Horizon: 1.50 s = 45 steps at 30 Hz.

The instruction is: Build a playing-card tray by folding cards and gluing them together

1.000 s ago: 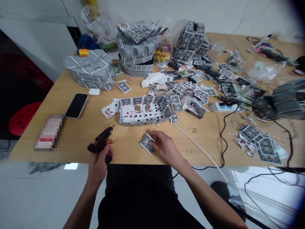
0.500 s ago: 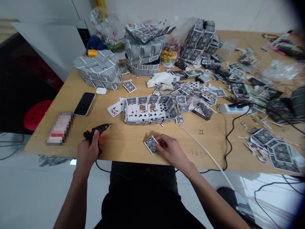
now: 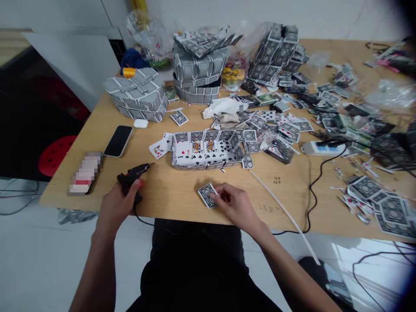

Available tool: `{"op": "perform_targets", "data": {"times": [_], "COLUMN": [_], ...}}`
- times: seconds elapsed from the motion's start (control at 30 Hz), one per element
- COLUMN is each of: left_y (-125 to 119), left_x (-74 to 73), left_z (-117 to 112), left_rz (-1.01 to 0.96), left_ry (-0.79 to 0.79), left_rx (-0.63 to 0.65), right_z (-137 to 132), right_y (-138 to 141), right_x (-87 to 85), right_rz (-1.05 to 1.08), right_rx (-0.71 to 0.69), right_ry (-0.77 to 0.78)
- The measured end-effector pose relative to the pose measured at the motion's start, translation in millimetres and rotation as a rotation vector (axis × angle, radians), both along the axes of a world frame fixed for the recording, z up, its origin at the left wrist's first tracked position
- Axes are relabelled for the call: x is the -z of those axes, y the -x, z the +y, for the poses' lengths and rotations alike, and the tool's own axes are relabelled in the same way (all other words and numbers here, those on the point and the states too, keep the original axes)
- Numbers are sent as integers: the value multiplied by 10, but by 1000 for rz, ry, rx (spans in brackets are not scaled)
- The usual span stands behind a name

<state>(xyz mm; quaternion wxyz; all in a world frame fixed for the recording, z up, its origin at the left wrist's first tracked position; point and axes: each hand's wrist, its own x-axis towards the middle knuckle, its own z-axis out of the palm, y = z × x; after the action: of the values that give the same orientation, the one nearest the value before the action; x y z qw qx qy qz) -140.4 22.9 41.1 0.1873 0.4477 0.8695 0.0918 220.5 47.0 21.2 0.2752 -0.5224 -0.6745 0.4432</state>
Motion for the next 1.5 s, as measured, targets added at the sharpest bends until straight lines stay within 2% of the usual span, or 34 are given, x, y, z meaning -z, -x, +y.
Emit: {"op": "perform_targets", "data": {"times": [0.13, 0.3, 0.47, 0.63, 0.77, 0.9, 1.03, 1.1, 1.17, 1.3, 1.4, 1.5], "left_y": [45, 39, -27, -77, -155, -461, -926, -1105, -1219, -1310, -1330, -1319], "left_x": [65, 139, 159, 136, 29, -80, -69, -33, 8, 88, 130, 146], "left_z": [-66, -125, -156, -170, -195, -268, -386, -436, -464, -461, -443, -428], "left_rz": [49, 142, 190, 307, 286, 109, -271, -392, -394, -275, -251, -263], "left_ry": [-67, -167, -228, -277, -406, -526, -469, -450, -450, -448, -455, -450], "left_rx": [-33, 15, 42, 39, 79, 215, 490, 610, 715, 876, 884, 859], "right_z": [-6, 0, 2, -17, -55, -104, -149, -166, -182, -223, -256, -235], "right_y": [1, 26, 52, 71, 106, 189, 283, 305, 305, 282, 279, 221], "right_x": [31, 22, 2, -11, -42, -68, -75, -75, -76, -76, -92, -125], "right_rz": [14, 10, 67, 116, 111, 153, 226, 254, 273, 293, 310, 294], "right_rx": [-19, -29, -34, -52, -80, -107, -99, -91, -77, -45, -34, -84], "right_ry": [14, 2, 55, 106, 107, 105, 137, 145, 138, 139, 154, 161]}}
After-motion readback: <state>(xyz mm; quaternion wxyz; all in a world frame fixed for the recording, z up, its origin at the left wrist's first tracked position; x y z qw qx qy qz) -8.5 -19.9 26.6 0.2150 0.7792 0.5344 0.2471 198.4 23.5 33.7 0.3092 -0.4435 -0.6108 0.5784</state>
